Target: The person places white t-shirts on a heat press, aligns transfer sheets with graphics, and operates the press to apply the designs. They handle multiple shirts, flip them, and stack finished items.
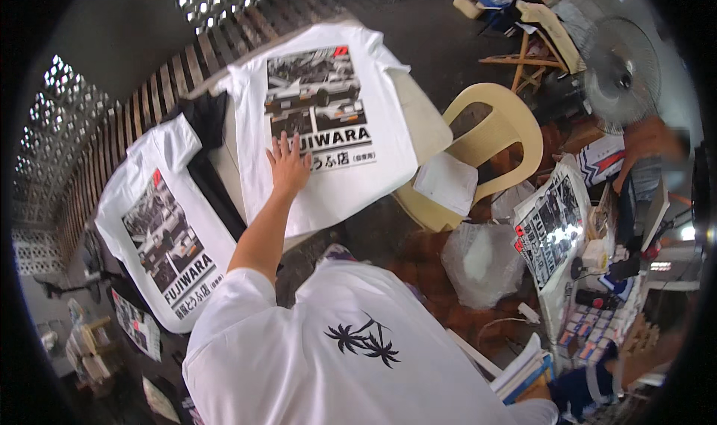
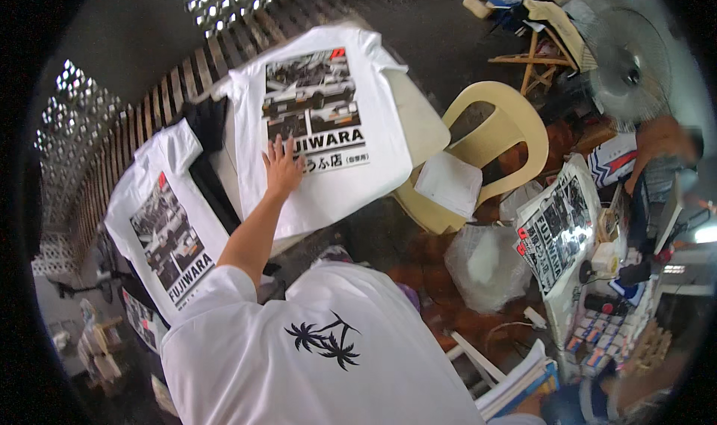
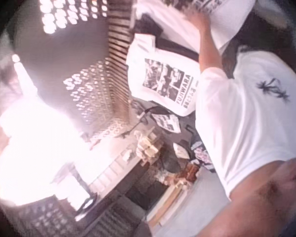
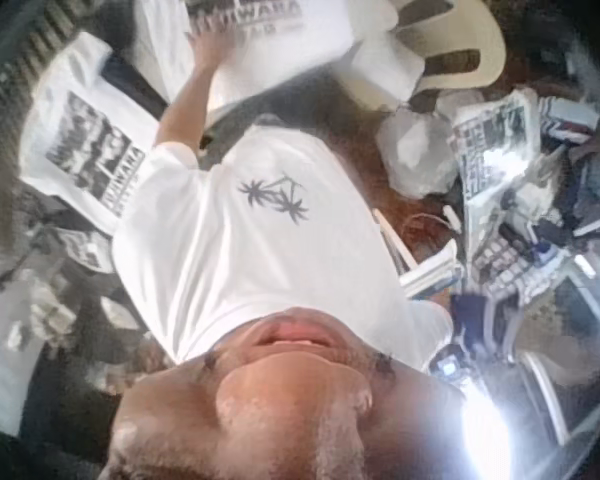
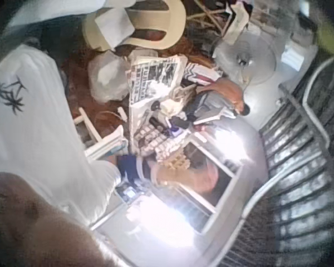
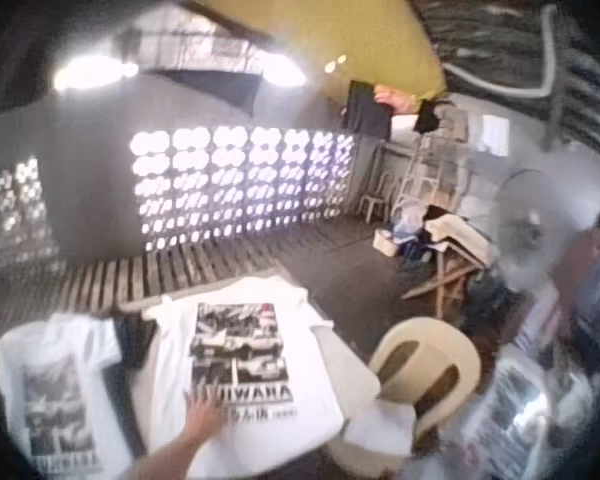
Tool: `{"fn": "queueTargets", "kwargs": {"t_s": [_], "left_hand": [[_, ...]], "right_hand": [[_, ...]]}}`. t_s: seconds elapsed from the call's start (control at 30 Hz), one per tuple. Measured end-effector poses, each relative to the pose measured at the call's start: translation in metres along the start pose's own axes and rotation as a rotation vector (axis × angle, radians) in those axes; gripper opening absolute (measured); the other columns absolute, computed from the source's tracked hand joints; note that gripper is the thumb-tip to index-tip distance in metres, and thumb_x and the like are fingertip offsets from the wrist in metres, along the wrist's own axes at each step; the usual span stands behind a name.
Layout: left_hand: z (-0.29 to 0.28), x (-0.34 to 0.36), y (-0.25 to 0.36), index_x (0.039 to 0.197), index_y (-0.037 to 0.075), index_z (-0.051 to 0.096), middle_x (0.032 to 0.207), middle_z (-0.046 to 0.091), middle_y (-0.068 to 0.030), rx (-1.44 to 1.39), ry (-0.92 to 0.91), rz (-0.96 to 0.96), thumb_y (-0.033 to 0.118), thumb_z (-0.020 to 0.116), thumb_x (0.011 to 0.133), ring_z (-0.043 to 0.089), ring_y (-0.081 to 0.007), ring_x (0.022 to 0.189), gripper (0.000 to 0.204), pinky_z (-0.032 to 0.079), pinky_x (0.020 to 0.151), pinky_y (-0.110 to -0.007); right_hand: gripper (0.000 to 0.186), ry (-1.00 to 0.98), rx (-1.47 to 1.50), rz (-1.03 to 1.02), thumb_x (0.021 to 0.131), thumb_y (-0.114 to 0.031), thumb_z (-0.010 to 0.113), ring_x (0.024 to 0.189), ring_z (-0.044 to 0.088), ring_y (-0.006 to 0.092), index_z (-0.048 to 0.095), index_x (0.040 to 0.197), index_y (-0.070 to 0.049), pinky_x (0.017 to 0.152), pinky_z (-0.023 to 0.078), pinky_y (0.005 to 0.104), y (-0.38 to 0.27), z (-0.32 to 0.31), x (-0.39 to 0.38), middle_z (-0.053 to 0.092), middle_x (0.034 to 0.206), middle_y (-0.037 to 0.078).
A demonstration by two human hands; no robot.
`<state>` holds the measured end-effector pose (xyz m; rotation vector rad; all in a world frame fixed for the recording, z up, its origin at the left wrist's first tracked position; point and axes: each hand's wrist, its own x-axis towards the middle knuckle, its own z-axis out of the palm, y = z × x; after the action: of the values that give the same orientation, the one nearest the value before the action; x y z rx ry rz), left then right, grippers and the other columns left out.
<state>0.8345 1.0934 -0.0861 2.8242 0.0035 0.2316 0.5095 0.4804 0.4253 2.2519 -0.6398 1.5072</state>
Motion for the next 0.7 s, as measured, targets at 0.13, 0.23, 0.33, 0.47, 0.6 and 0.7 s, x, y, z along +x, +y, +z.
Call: {"fn": "queueTargets", "kwargs": {"t_s": [0.13, 0.23, 0.33, 0.47, 0.6, 0.7], "left_hand": [[0.022, 0.017, 0.012, 0.162, 0.014, 0.027, 0.168, 0.017, -0.0202, 0.167, -0.130, -0.078, 0.051, 0.040, 0.103, 0.007, -0.0435, 0.156, 0.070, 0.002, 0.123, -0.062], [0.034, 0.039, 0.008, 0.162, 0.015, 0.025, 0.169, 0.016, -0.0198, 0.065, -0.145, -0.072, 0.045, 0.045, 0.103, 0.007, -0.0432, 0.156, 0.070, 0.002, 0.123, -0.062], [0.045, 0.042, -0.013, 0.152, 0.007, 0.041, 0.162, 0.030, -0.0223, -0.550, 0.166, 0.003, 0.016, 0.059, 0.097, 0.027, -0.0436, 0.149, 0.058, 0.015, 0.122, -0.063], [-0.013, -0.033, -0.054, 0.128, 0.006, 0.061, 0.136, 0.056, -0.0166, -0.356, 0.169, -0.127, 0.005, 0.065, 0.084, 0.044, -0.0366, 0.138, 0.044, 0.027, 0.120, -0.056], [-0.018, -0.074, -0.054, 0.129, 0.008, 0.061, 0.136, 0.057, -0.0138, -0.161, 0.152, -0.027, 0.005, 0.063, 0.086, 0.047, -0.0342, 0.136, 0.043, 0.028, 0.120, -0.056], [-0.015, -0.071, -0.055, 0.128, 0.007, 0.060, 0.136, 0.057, -0.0130, -0.205, 0.174, -0.043, 0.008, 0.064, 0.085, 0.046, -0.0324, 0.138, 0.043, 0.027, 0.121, -0.057]], "right_hand": [[0.024, -0.776, 0.711, 0.037, 0.092, -0.002, 0.063, 0.102, 0.068, 0.0201, 0.069, 0.116, 0.000, 0.092, 0.052, 0.0308, -0.180, 0.156, -0.083, 0.072, 0.112, 0.009], [0.023, -1.007, 0.891, -0.470, 0.087, -0.010, 0.070, 0.094, 0.069, 0.0281, 0.072, 0.108, -0.002, 0.087, 0.054, 0.0375, -0.366, 0.212, -0.217, 0.071, 0.107, 0.014], [0.014, -1.240, 1.108, -0.582, 0.086, -0.014, 0.068, 0.093, 0.066, 0.0372, 0.071, 0.097, -0.004, 0.083, 0.054, 0.0455, -0.482, 0.235, -0.350, 0.070, 0.096, 0.015], [0.015, -1.169, 1.218, -0.782, 0.086, -0.012, 0.065, 0.095, 0.064, 0.0338, 0.070, 0.099, -0.005, 0.084, 0.053, 0.0442, -0.575, 0.218, -0.411, 0.068, 0.099, 0.012], [0.016, -0.971, 1.248, -1.120, 0.082, -0.009, 0.064, 0.095, 0.062, 0.0277, 0.068, 0.098, -0.008, 0.082, 0.051, 0.0402, -0.622, 0.213, -0.420, 0.066, 0.097, 0.008], [0.017, -0.835, 1.277, -1.259, 0.084, -0.010, 0.062, 0.096, 0.062, 0.0245, 0.067, 0.101, -0.009, 0.081, 0.050, 0.0375, -0.645, 0.207, -0.423, 0.066, 0.096, 0.006]]}}
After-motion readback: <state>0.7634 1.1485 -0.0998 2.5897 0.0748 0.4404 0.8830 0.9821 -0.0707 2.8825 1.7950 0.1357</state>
